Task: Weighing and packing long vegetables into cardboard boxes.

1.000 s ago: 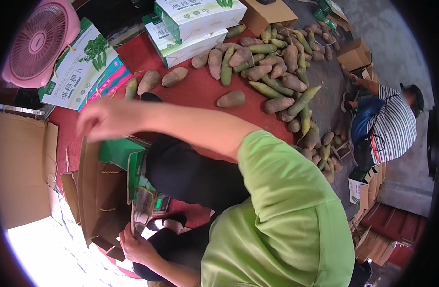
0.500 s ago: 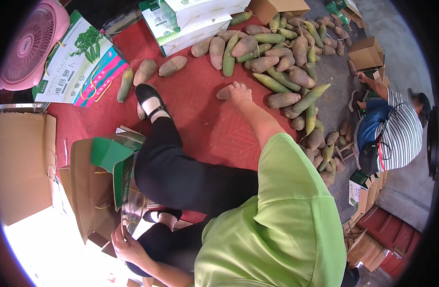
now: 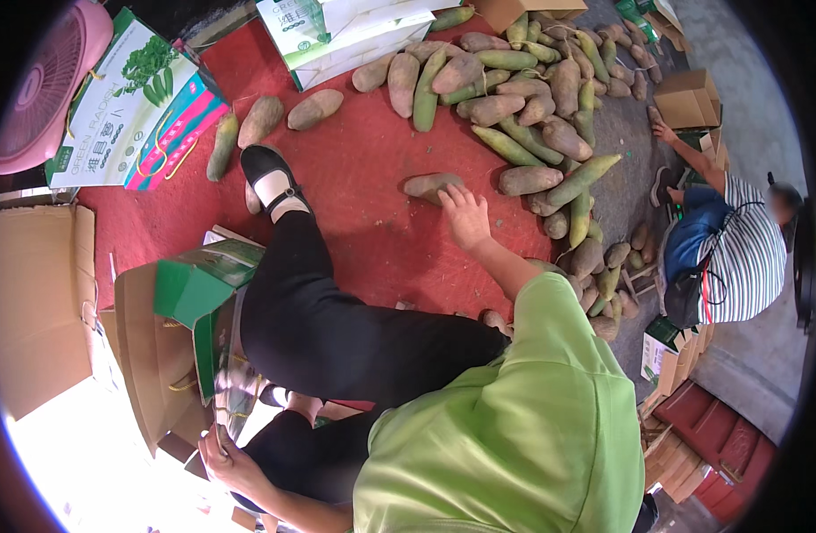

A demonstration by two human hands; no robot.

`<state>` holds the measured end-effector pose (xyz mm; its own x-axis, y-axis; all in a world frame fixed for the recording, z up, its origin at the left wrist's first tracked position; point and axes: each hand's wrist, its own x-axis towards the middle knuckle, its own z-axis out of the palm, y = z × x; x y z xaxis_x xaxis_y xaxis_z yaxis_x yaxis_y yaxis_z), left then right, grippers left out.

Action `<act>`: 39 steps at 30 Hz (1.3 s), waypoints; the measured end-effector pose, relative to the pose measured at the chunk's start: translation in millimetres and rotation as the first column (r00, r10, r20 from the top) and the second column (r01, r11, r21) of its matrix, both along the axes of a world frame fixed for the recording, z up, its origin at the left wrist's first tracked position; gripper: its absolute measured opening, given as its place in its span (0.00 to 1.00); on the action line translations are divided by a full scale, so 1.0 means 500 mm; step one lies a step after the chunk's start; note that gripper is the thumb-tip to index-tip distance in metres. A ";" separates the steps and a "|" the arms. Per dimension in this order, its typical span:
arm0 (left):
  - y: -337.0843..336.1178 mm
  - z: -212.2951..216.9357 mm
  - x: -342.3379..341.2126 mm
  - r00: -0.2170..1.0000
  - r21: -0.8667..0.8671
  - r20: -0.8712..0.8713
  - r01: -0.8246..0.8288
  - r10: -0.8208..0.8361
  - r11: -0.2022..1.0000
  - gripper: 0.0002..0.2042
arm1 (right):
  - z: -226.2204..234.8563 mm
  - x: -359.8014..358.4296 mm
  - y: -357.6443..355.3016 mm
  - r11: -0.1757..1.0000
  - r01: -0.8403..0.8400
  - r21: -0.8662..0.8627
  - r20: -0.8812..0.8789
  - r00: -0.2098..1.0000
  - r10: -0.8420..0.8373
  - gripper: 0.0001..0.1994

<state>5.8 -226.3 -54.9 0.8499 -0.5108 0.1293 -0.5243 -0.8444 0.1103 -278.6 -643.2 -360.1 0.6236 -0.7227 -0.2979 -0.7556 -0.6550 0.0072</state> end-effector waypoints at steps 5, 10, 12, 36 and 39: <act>0.011 0.002 0.000 1.000 -0.025 -0.025 0.005 -0.006 1.000 0.08 | 0.052 0.074 -0.024 0.991 0.108 0.086 -0.076 0.992 -0.101 0.45; -0.007 0.006 -0.009 0.998 -0.021 -0.052 -0.040 0.039 0.999 0.07 | 0.019 0.111 -0.004 0.852 0.363 0.377 -0.257 0.925 -0.280 0.50; -0.010 0.008 -0.012 0.993 -0.002 -0.069 -0.097 0.097 0.995 0.08 | 0.016 0.120 0.022 0.775 0.510 0.375 -0.278 0.859 -0.430 0.49; -0.016 0.024 -0.026 0.994 0.016 0.001 -0.108 0.108 0.994 0.13 | 0.634 0.493 0.045 0.685 -0.576 0.446 0.749 0.659 0.066 0.42; -0.013 0.023 -0.026 0.996 0.043 0.018 -0.083 0.082 0.996 0.10 | 0.743 0.566 0.126 0.547 -0.803 0.236 0.796 0.483 0.365 0.38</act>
